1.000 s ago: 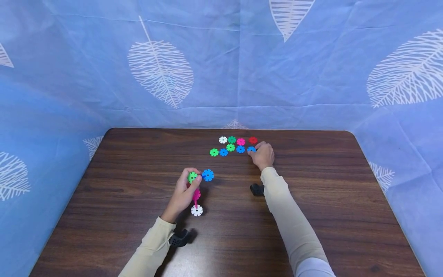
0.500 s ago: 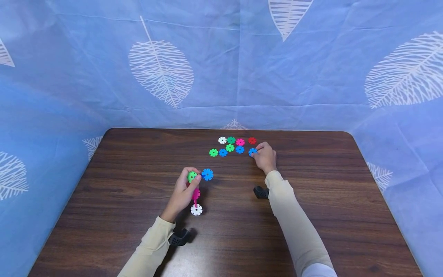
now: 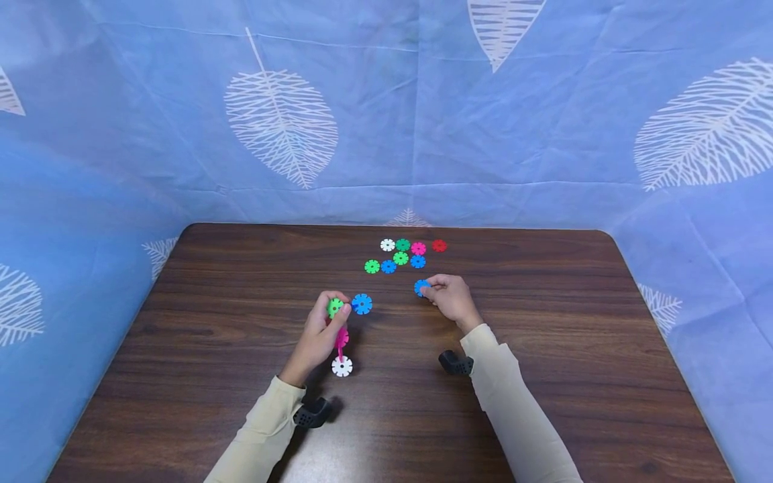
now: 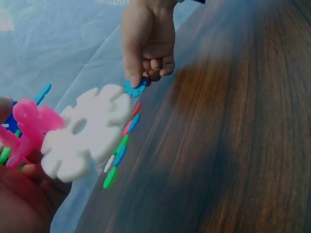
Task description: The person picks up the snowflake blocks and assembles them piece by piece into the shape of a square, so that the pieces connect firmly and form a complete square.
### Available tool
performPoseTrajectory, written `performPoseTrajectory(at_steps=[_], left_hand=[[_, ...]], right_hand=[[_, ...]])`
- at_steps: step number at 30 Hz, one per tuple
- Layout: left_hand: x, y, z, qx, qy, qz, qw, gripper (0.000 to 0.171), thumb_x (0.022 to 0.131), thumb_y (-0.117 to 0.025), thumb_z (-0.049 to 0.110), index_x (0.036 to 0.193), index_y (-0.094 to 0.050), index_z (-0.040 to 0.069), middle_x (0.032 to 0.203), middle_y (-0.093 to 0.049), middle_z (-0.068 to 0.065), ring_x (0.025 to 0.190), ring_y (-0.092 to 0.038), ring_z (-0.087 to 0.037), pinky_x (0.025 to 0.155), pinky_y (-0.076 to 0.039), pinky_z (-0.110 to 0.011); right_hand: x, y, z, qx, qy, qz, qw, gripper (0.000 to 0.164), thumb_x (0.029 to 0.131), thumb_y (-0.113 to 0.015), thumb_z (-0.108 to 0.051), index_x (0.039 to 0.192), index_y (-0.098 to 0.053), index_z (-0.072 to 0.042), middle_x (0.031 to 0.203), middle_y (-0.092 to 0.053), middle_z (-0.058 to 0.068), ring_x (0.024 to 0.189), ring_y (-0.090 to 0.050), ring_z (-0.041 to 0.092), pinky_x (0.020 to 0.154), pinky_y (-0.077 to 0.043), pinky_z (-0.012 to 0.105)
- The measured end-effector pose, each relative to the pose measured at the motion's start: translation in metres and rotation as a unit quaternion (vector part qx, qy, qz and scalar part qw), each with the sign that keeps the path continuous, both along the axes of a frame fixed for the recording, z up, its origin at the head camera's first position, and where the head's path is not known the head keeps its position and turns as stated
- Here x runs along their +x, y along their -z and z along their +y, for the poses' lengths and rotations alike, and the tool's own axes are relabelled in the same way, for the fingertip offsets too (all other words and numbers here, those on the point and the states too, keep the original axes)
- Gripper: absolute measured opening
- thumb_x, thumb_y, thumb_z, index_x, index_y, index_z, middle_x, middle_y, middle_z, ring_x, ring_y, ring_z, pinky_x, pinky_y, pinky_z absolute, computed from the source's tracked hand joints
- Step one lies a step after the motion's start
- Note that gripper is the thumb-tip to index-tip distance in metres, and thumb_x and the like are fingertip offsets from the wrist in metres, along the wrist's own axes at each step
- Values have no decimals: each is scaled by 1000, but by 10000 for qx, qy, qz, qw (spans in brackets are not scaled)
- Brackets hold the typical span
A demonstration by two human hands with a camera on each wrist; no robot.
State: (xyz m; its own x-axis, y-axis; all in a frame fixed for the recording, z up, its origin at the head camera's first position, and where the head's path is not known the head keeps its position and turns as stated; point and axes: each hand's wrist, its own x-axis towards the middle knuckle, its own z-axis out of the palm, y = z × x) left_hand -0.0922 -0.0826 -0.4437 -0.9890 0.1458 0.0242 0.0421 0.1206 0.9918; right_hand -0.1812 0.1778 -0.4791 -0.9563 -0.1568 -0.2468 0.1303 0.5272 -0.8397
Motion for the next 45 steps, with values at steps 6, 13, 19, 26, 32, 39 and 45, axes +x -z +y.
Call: performPoseTrajectory(at_steps=[6, 13, 19, 26, 32, 39, 45], left_hand=[[1, -2, -1, -182, -63, 101, 9998, 21, 98, -48, 9, 113, -45, -6, 73, -47, -4, 53, -47, -8, 50, -42, -17], [1, -3, 0, -161, -62, 79, 9998, 21, 98, -49, 8, 112, -45, -7, 73, -48, -7, 53, -48, -8, 50, -43, -17], [0, -2, -1, -173, -65, 115, 9998, 20, 98, -49, 8, 111, -46, -6, 75, -51, -19, 55, -47, -7, 50, -42, -16], [-1, -3, -3, -32, 34, -23, 10000, 19, 98, -49, 9, 111, -45, -5, 71, -48, -10, 49, -47, -8, 47, -43, -17], [-1, -4, -4, -184, 65, 155, 9997, 20, 98, -49, 8, 110, -46, -7, 74, -50, -12, 55, -47, -7, 50, -42, -16], [-2, 1, -3, -170, 125, 29, 9998, 17, 98, -49, 9, 109, -46, -4, 70, -47, -5, 51, -46, -6, 47, -41, -17], [-2, 4, -3, -79, 171, -176, 9997, 18, 99, -48, 10, 110, -46, -3, 70, -46, -5, 49, -46, -6, 47, -42, -17]], right_hand=[[22, -5, -16, -172, -435, 391, 9981, 26, 97, -55, -17, 112, -61, 3, 84, -66, 17, 71, -59, 21, 63, -51, 31], [42, -19, -36, -264, -819, 1602, 9833, 15, 90, -64, -10, 101, -65, 0, 80, -70, 13, 65, -69, 20, 63, -58, 33], [51, -25, -49, -275, -885, 2414, 9660, 7, 85, -68, -7, 92, -69, -4, 86, -63, 4, 65, -65, 11, 59, -55, 21], [55, -26, -56, -479, -849, 2804, 9549, 7, 83, -70, -6, 90, -70, -5, 85, -61, 1, 60, -61, 8, 53, -54, 20], [56, -27, -58, -348, -878, 3025, 9485, 6, 83, -70, -7, 89, -71, -7, 87, -62, -2, 63, -60, 7, 52, -51, 18], [58, -27, -59, -392, -916, 3038, 9475, 8, 82, -70, -2, 89, -72, -6, 88, -62, 0, 64, -61, 9, 54, -52, 18], [59, -27, -60, -366, -960, 3094, 9454, 10, 80, -71, 0, 89, -72, -5, 88, -62, 2, 65, -63, 13, 57, -54, 18]])
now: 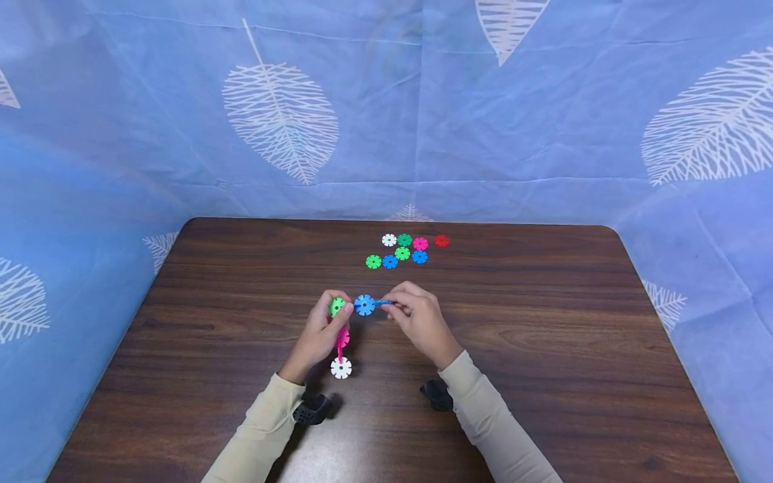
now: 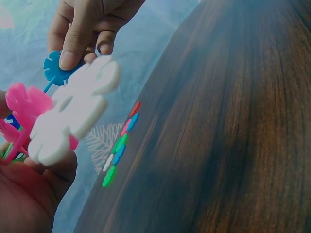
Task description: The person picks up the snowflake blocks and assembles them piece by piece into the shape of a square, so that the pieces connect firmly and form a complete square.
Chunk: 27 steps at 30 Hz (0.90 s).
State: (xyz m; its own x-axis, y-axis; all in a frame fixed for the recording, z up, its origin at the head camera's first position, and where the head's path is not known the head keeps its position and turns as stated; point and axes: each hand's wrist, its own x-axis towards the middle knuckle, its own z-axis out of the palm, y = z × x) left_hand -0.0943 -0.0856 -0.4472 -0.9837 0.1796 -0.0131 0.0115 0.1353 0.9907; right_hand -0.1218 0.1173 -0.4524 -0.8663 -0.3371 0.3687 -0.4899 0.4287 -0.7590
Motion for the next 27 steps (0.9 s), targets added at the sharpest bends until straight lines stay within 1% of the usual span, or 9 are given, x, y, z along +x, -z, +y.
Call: performPoseTrajectory(at_steps=[6, 9, 12, 14, 15, 17, 22, 24, 27], left_hand=[[0, -4, 2, -54, 16, 69, 10000, 18, 99, -48, 10, 110, -46, -4, 71, -47, -7, 51, -46, -6, 47, -42, -16], [1, -6, 2, -88, 28, 112, 9999, 18, 98, -48, 9, 110, -46, -5, 71, -47, -5, 51, -46, -6, 47, -42, -16], [0, -7, 3, -12, 40, 98, 9999, 18, 98, -49, 8, 110, -46, -5, 71, -48, -8, 50, -46, -6, 46, -41, -16], [0, -7, 4, 52, 81, 79, 9999, 17, 98, -49, 7, 109, -46, -5, 74, -50, -10, 51, -46, -7, 46, -41, -16], [-1, -8, 5, 43, 97, 81, 9999, 17, 98, -49, 7, 109, -46, -5, 76, -51, -12, 52, -46, -6, 47, -42, -16], [-1, -9, 7, 70, 186, 62, 9998, 17, 98, -48, 8, 109, -45, -5, 81, -52, -21, 53, -46, -7, 48, -42, -16], [-1, -12, 9, 80, 308, 124, 9994, 18, 99, -47, 8, 109, -44, -6, 93, -52, -29, 55, -46, -6, 48, -41, -15], [-1, -13, 10, 74, 282, 151, 9995, 17, 99, -47, 7, 109, -44, -6, 96, -54, -25, 56, -46, -6, 49, -41, -15], [-2, -12, 11, 68, 257, 193, 9995, 18, 98, -48, 7, 108, -44, -7, 100, -54, -26, 58, -46, -7, 49, -41, -15]], right_hand=[[1, 0, 0, 35, 12, 277, 9996, 11, 79, -71, 2, 89, -72, -3, 89, -63, 2, 69, -65, 9, 60, -55, 16], [2, 0, 0, 147, 79, 451, 9988, 12, 79, -72, 2, 89, -73, -5, 90, -64, 0, 73, -65, 5, 63, -55, 16], [4, 1, 0, 255, 182, 670, 9973, 12, 79, -73, 0, 89, -73, -7, 90, -66, -1, 75, -64, 4, 64, -55, 16], [4, 3, 1, 188, 230, 798, 9964, 13, 78, -74, 0, 89, -73, -7, 89, -67, -1, 73, -64, 5, 63, -53, 14], [5, 3, 2, 119, 244, 819, 9963, 13, 78, -74, -1, 89, -73, -7, 88, -67, -1, 73, -64, 6, 62, -52, 13], [6, 4, 4, -56, 263, 836, 9961, 13, 78, -74, 0, 88, -73, -6, 86, -67, 0, 72, -65, 8, 62, -51, 11], [6, 7, 6, -329, 251, 717, 9966, 12, 78, -72, 0, 88, -73, -7, 85, -68, 1, 72, -68, 11, 65, -52, 11], [5, 6, 7, -362, 254, 660, 9968, 11, 79, -72, -1, 88, -73, -7, 84, -69, 1, 72, -68, 11, 65, -52, 11], [4, 6, 7, -380, 268, 556, 9974, 9, 82, -70, -4, 88, -74, -8, 85, -69, 0, 72, -67, 10, 64, -52, 12]])
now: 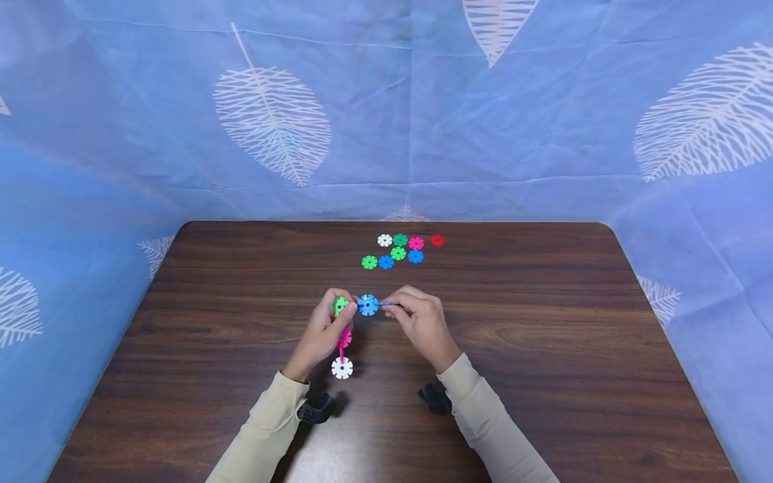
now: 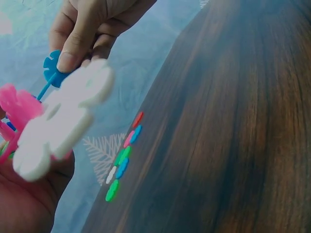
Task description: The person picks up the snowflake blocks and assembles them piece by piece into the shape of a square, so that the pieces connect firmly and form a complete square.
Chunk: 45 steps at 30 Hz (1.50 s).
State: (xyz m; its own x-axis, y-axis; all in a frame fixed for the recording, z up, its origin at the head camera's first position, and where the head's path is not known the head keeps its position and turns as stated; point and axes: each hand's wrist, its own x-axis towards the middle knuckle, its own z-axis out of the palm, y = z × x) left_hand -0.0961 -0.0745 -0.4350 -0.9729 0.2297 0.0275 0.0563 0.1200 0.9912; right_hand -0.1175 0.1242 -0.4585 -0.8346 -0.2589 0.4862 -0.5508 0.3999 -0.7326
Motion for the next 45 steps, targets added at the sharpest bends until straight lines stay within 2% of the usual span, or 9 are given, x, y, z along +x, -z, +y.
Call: performPoseTrajectory(at_steps=[9, 14, 19, 25, 29, 33, 41, 44, 45], left_hand=[[-1, 6, -1, 77, 54, 36, 9999, 19, 98, -48, 7, 108, -44, -8, 87, -53, -27, 54, -46, -6, 48, -41, -15], [-2, 7, -2, 31, 31, 148, 9999, 17, 97, -49, 5, 107, -45, -8, 101, -55, -31, 57, -46, -4, 49, -41, -14], [-4, 6, -3, 29, 103, 237, 9997, 18, 97, -49, 5, 107, -45, -9, 104, -56, -28, 58, -47, -7, 50, -42, -15], [-4, 4, -11, -187, -113, 154, 9996, 15, 97, -50, 5, 107, -47, -6, 106, -57, -24, 61, -47, -7, 55, -42, -15], [-5, 3, -13, -209, -153, 130, 9996, 16, 96, -52, 6, 107, -48, -5, 106, -58, -24, 64, -47, -5, 57, -42, -16], [-5, 4, -14, -175, -210, 172, 9995, 16, 96, -53, 7, 106, -49, -5, 106, -58, -24, 64, -48, -5, 57, -42, -16], [-3, 7, -20, -132, -370, 223, 9990, 15, 94, -57, 6, 103, -53, -5, 93, -59, -20, 60, -47, -5, 55, -42, -17], [-2, 7, -21, -94, -307, 72, 9995, 16, 94, -57, 7, 104, -53, -5, 83, -57, -12, 57, -47, -6, 52, -43, -17], [-1, 8, -21, -76, -293, 6, 9995, 17, 94, -57, 8, 104, -53, -4, 81, -56, -11, 57, -48, -7, 52, -44, -17]], right_hand=[[-1, 2, -1, 218, -2, -16, 9998, 8, 82, -70, -5, 89, -74, -7, 86, -69, 0, 71, -64, 6, 60, -51, 14], [0, 1, -3, 329, -17, 83, 9994, 10, 82, -70, -3, 90, -74, -8, 87, -69, -1, 73, -65, 7, 61, -51, 13], [1, 2, -6, 257, 82, 136, 9995, 10, 81, -71, -3, 89, -74, -7, 86, -69, 1, 73, -65, 8, 60, -51, 13], [-2, 2, -11, 417, 106, 187, 9989, 14, 78, -75, -7, 92, -75, -7, 88, -70, 1, 74, -64, 7, 62, -53, 15], [-7, 0, -6, 469, -30, -71, 9989, 24, 78, -75, -11, 101, -73, -5, 97, -70, 4, 78, -68, 9, 66, -56, 17], [-16, -2, 12, 558, 43, -621, 9965, 29, 81, -73, -12, 108, -70, -6, 104, -69, 7, 80, -69, 11, 68, -57, 19], [-51, 12, 43, 1207, 848, -1492, 9777, 24, 89, -65, -12, 109, -68, 2, 96, -70, 14, 77, -71, 23, 64, -57, 28], [-63, 15, 48, 1209, 1123, -1762, 9704, 25, 90, -65, -14, 108, -68, 3, 93, -72, 17, 79, -71, 27, 69, -57, 38], [-68, 16, 49, 1181, 1204, -1823, 9687, 25, 90, -65, -14, 108, -67, 4, 93, -72, 18, 81, -71, 28, 77, -56, 40]])
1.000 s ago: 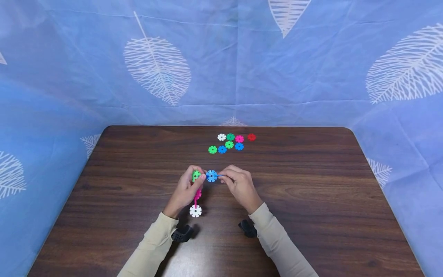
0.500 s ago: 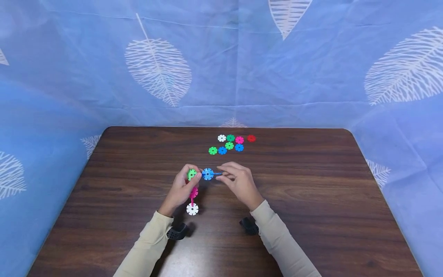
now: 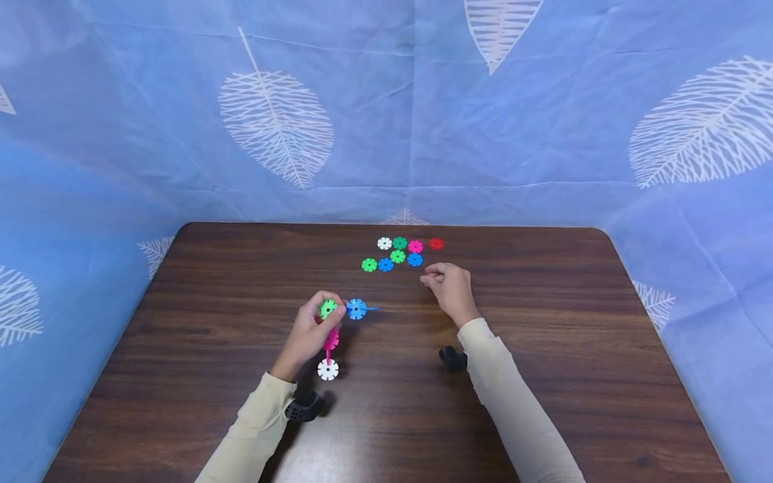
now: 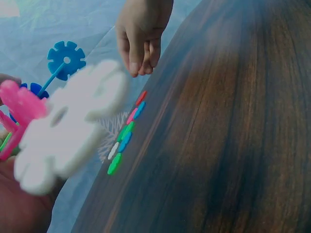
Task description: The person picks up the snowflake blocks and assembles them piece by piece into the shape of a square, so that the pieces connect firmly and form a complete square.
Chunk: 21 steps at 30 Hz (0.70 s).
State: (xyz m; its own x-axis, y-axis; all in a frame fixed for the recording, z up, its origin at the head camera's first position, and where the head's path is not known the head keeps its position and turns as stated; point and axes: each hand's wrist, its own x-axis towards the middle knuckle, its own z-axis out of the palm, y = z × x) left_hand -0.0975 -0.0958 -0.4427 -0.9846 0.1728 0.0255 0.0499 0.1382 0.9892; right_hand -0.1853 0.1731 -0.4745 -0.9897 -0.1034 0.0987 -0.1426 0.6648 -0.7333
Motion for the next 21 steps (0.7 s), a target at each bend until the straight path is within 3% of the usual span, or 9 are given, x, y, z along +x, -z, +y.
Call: performPoseTrajectory(at_steps=[2, 6, 10, 12, 17, 21], left_hand=[[0, 2, -1, 68, 18, -110, 9999, 17, 93, -58, 8, 104, -53, -4, 75, -55, -11, 56, -49, -8, 51, -44, -18], [-4, 12, -2, 211, 13, -191, 9996, 17, 92, -60, 9, 102, -54, -4, 71, -58, -20, 55, -54, -9, 50, -47, -19], [-3, 11, -1, 296, -3, -195, 9994, 16, 92, -60, 8, 100, -55, -6, 69, -59, -25, 53, -56, -9, 49, -47, -18], [0, 4, -1, 313, -10, -231, 9992, 16, 92, -59, 6, 99, -55, -7, 68, -59, -26, 52, -56, -10, 49, -47, -19], [0, 3, 0, 482, -44, -326, 9983, 15, 93, -58, 5, 99, -53, -8, 64, -57, -20, 48, -54, -10, 46, -47, -19], [-1, 2, 0, 580, -58, -353, 9977, 15, 93, -56, 4, 99, -52, -9, 61, -56, -14, 46, -53, -9, 45, -47, -19]], right_hand=[[-9, 2, -1, -7, 151, -104, 9998, 27, 90, -65, -15, 109, -67, 4, 94, -72, 20, 84, -71, 30, 93, -49, 46], [-24, 8, -8, -56, 491, -349, 9982, 32, 89, -66, -18, 110, -65, 5, 97, -71, 22, 89, -70, 32, 105, -37, 50], [-36, 15, -14, -251, 826, -635, 9942, 34, 89, -66, -19, 112, -64, 7, 100, -69, 24, 94, -67, 34, 113, -27, 47], [-41, 19, -16, -284, 982, -760, 9919, 35, 89, -66, -19, 113, -63, 7, 103, -68, 25, 97, -65, 35, 115, -21, 47], [-48, 21, -26, -11, 1375, -812, 9872, 36, 87, -68, -21, 111, -64, 5, 105, -67, 23, 102, -60, 34, 100, -42, 46], [-50, 23, -32, 218, 1520, -659, 9859, 39, 84, -72, -24, 112, -65, 3, 104, -68, 22, 101, -60, 34, 91, -49, 46]])
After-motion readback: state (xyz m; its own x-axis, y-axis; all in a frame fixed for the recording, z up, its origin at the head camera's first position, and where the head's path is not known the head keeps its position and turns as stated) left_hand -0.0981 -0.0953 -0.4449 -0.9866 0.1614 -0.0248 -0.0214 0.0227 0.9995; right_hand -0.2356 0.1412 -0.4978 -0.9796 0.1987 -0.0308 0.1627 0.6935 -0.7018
